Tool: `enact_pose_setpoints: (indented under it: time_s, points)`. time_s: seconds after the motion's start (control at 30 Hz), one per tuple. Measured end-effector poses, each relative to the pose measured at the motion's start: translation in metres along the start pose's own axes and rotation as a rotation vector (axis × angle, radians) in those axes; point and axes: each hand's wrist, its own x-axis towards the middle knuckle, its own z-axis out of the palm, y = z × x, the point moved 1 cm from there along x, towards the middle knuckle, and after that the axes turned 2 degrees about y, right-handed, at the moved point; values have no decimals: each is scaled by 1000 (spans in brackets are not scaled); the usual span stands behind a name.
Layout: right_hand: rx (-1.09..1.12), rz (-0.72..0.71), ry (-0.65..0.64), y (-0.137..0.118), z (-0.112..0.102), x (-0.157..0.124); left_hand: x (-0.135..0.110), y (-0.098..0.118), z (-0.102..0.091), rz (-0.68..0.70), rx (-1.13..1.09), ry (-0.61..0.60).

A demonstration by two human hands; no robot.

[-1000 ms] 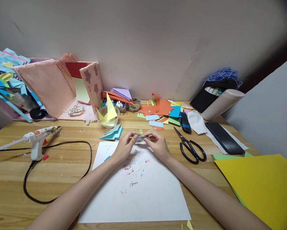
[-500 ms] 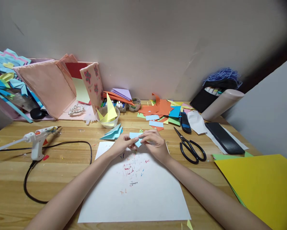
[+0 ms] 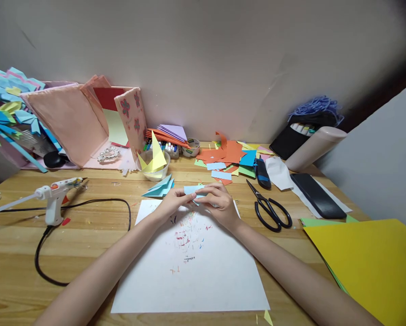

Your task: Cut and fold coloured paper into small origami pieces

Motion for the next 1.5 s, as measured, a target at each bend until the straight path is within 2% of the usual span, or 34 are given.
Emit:
enact_pose_setpoints:
  time_s: [0.13,0.3,0.57,0.8,0.87,1.0,1.1,1.2,1.27,1.37,1.5]
  points:
    - [11,-33,-20,0,0,0,-2,4,1,-12,-30,-23]
    - [25,-18,-3,-1,0,0,-1,0,0,-32,5,27]
    - [68,120,13,-1,-1,2,0,-1,-1,-34,-35,39]
    - [213,283,24,3,2,1,2,-8,0,-24,-42,60]
    - [201,279,23,3,3,1,3,-9,-1,-11,-28,71]
    - [25,163,32,1,2,0,5,-11,-1,36,5,93]
    - [-51,98,-4,2,2,-2,4,-16,1,139,172,187]
    - [21,92,-113,5,5,-4,2,-21,3,302,452,313]
    - [73,109,-177,7,7,-5,0,-22,4,370,599,346]
    - [103,150,-210,9,7,-4,-2,-22,3,390,762,368]
    - [168,216,-225,9,6,-2,-3,-22,2,359,826,347]
